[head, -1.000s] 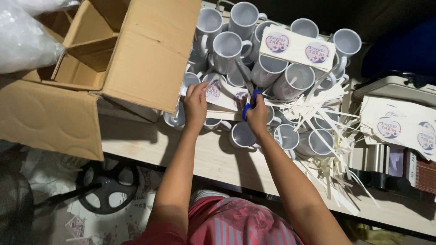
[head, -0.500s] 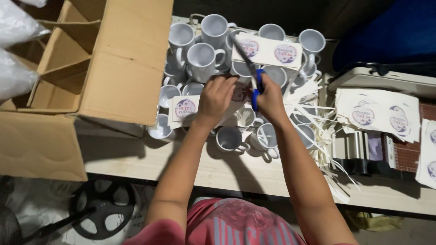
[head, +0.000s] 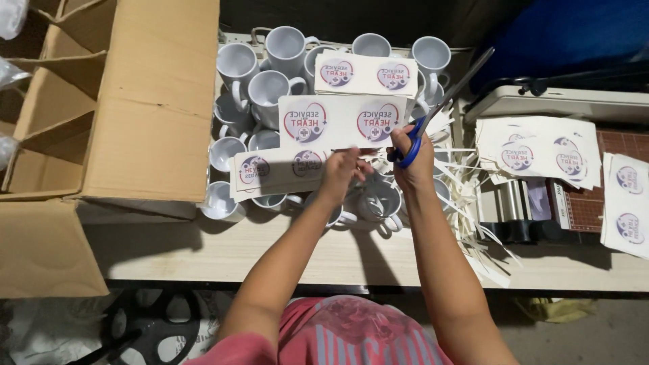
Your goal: Cutting out printed mug labels using a pair of scissors.
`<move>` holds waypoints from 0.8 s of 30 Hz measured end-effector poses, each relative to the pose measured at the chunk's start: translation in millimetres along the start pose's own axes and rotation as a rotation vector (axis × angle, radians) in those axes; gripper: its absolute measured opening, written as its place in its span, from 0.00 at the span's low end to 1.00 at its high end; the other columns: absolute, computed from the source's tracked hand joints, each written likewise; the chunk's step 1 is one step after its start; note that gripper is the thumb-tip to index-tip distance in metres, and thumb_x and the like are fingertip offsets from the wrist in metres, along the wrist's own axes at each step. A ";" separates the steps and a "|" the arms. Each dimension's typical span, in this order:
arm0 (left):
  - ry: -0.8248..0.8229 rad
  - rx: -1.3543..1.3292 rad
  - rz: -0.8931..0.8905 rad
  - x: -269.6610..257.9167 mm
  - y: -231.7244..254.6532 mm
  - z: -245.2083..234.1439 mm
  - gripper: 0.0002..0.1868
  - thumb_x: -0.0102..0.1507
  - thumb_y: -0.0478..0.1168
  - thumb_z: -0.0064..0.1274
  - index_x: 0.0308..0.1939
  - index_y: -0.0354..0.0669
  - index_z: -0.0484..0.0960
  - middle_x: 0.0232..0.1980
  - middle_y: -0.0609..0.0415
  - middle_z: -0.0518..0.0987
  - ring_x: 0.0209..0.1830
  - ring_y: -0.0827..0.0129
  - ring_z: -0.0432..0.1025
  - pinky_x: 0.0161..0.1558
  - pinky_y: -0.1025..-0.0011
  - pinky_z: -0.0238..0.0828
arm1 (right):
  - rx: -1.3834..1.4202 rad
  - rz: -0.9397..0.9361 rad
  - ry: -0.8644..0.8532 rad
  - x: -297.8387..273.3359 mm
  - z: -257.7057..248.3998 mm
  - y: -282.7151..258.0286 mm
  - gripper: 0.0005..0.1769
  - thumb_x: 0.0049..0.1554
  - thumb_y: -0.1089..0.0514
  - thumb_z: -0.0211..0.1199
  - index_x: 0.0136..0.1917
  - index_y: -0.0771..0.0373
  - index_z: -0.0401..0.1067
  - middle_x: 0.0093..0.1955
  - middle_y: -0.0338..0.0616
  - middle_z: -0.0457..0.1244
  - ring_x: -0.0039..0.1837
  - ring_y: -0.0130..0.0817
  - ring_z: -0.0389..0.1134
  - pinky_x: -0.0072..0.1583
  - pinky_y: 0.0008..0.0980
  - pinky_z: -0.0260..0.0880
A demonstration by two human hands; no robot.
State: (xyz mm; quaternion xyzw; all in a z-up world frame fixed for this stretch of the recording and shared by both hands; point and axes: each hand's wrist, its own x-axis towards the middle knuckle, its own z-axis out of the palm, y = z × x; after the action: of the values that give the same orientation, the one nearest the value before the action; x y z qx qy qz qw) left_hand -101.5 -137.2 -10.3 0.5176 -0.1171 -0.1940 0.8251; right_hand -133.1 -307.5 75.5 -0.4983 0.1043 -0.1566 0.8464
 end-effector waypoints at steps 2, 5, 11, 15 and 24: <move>0.069 -0.095 -0.008 5.9 29.5 16.4 0.27 0.70 0.56 0.50 0.49 0.30 0.79 0.34 0.51 0.84 0.27 0.71 0.76 0.28 0.77 0.71 | -0.007 -0.001 -0.005 -0.6 -6.1 -0.4 0.10 0.59 0.61 0.69 0.46 0.61 0.68 0.37 0.37 0.62 0.37 0.27 0.63 0.41 0.28 0.68; 0.177 -0.132 -0.039 19.5 35.8 19.8 0.22 0.69 0.51 0.52 0.51 0.32 0.77 0.29 0.52 0.79 0.22 0.70 0.74 0.23 0.76 0.66 | -0.046 0.010 -0.019 -6.3 -11.1 -9.4 0.09 0.60 0.60 0.68 0.46 0.61 0.67 0.38 0.37 0.63 0.39 0.27 0.65 0.42 0.28 0.69; 0.226 -0.067 0.012 34.5 45.7 16.3 0.22 0.71 0.51 0.49 0.48 0.31 0.78 0.24 0.50 0.78 0.20 0.68 0.74 0.22 0.75 0.67 | -0.246 0.081 -0.232 -26.4 -54.3 -4.4 0.21 0.58 0.50 0.69 0.54 0.65 0.66 0.40 0.41 0.65 0.42 0.31 0.68 0.45 0.28 0.69; 0.208 -0.071 0.043 29.5 65.0 24.4 0.22 0.70 0.52 0.49 0.49 0.32 0.77 0.25 0.50 0.79 0.21 0.68 0.75 0.22 0.75 0.68 | -0.377 0.216 -0.437 -56.4 -83.3 22.2 0.44 0.47 0.32 0.72 0.63 0.64 0.64 0.45 0.39 0.65 0.46 0.30 0.70 0.49 0.27 0.71; 0.187 -0.006 0.002 31.0 65.3 28.7 0.22 0.71 0.53 0.48 0.46 0.32 0.78 0.21 0.50 0.78 0.19 0.70 0.73 0.22 0.76 0.66 | -0.319 0.310 -0.488 -72.4 -79.6 25.9 0.45 0.47 0.23 0.69 0.57 0.63 0.66 0.44 0.37 0.62 0.46 0.28 0.68 0.47 0.30 0.73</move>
State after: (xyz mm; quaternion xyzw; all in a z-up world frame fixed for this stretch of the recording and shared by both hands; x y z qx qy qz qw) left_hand -72.0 -148.6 60.7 0.5308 -0.0396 -0.1444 0.8342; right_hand -222.7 -333.6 16.0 -0.6256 -0.0038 0.1162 0.7715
